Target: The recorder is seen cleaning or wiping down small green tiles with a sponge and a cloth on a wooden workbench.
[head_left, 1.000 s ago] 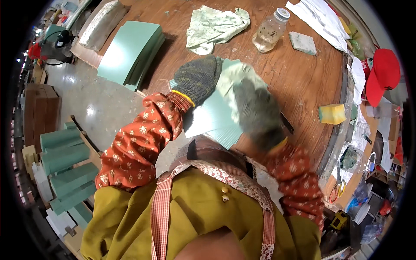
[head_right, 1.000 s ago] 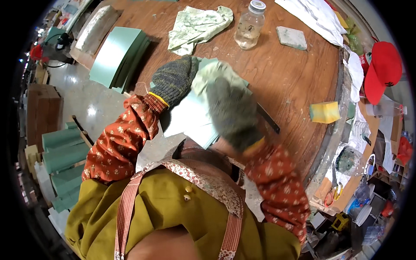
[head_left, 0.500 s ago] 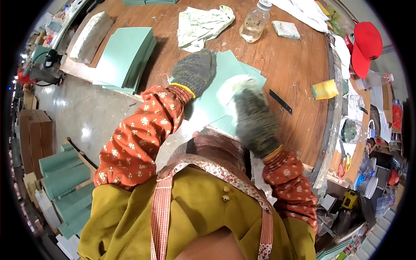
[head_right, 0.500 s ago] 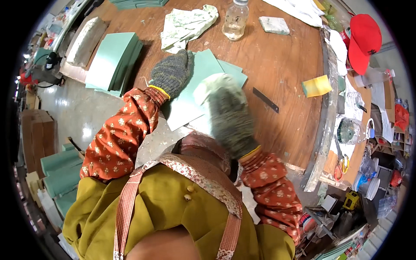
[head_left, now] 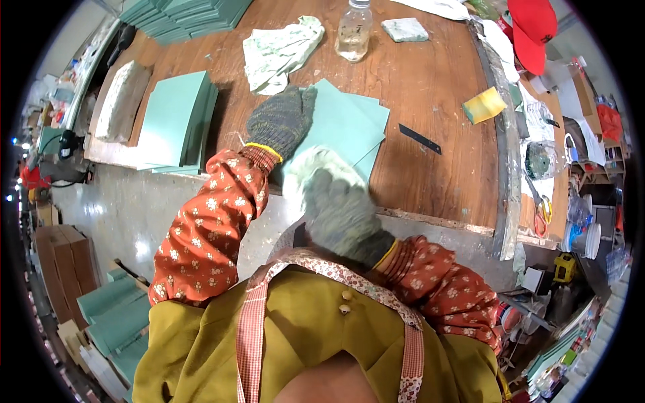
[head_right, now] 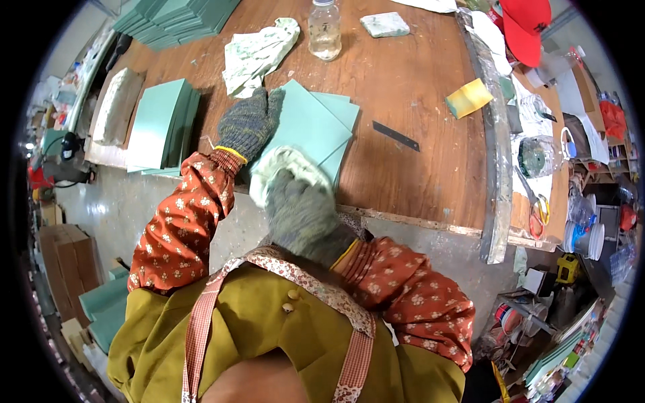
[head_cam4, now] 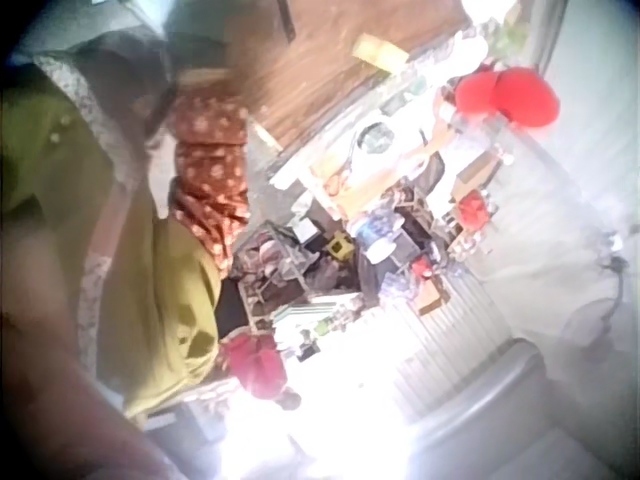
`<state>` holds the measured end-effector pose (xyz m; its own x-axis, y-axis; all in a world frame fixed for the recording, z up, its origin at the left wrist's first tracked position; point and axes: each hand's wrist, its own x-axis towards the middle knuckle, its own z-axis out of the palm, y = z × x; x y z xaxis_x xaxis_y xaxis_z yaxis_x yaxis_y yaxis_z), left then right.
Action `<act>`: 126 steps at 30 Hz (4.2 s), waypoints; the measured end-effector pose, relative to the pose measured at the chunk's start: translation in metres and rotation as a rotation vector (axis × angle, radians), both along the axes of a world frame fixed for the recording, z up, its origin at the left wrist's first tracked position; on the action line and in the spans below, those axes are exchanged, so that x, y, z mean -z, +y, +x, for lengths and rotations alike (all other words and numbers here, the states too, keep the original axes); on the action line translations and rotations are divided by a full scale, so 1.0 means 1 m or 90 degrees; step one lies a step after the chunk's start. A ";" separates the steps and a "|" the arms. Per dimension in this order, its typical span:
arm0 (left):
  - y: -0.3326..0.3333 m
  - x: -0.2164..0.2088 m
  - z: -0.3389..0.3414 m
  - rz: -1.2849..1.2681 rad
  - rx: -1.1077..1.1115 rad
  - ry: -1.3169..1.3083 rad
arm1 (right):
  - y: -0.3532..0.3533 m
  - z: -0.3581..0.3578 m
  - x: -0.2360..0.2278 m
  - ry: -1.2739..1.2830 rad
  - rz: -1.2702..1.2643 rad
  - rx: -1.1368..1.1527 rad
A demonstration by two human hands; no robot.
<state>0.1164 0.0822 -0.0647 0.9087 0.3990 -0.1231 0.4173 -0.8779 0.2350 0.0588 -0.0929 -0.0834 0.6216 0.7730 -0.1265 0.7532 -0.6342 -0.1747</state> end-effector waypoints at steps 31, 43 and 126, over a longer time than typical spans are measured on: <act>-0.015 0.006 -0.068 0.041 0.161 -0.352 | -0.065 0.071 -0.049 -0.032 0.145 -0.085; -0.013 0.022 -0.062 0.065 0.144 -0.383 | -0.023 0.102 -0.048 -0.133 0.230 -0.191; -0.013 0.020 -0.041 -0.158 0.016 -0.194 | -0.001 0.170 -0.009 0.008 0.293 -0.210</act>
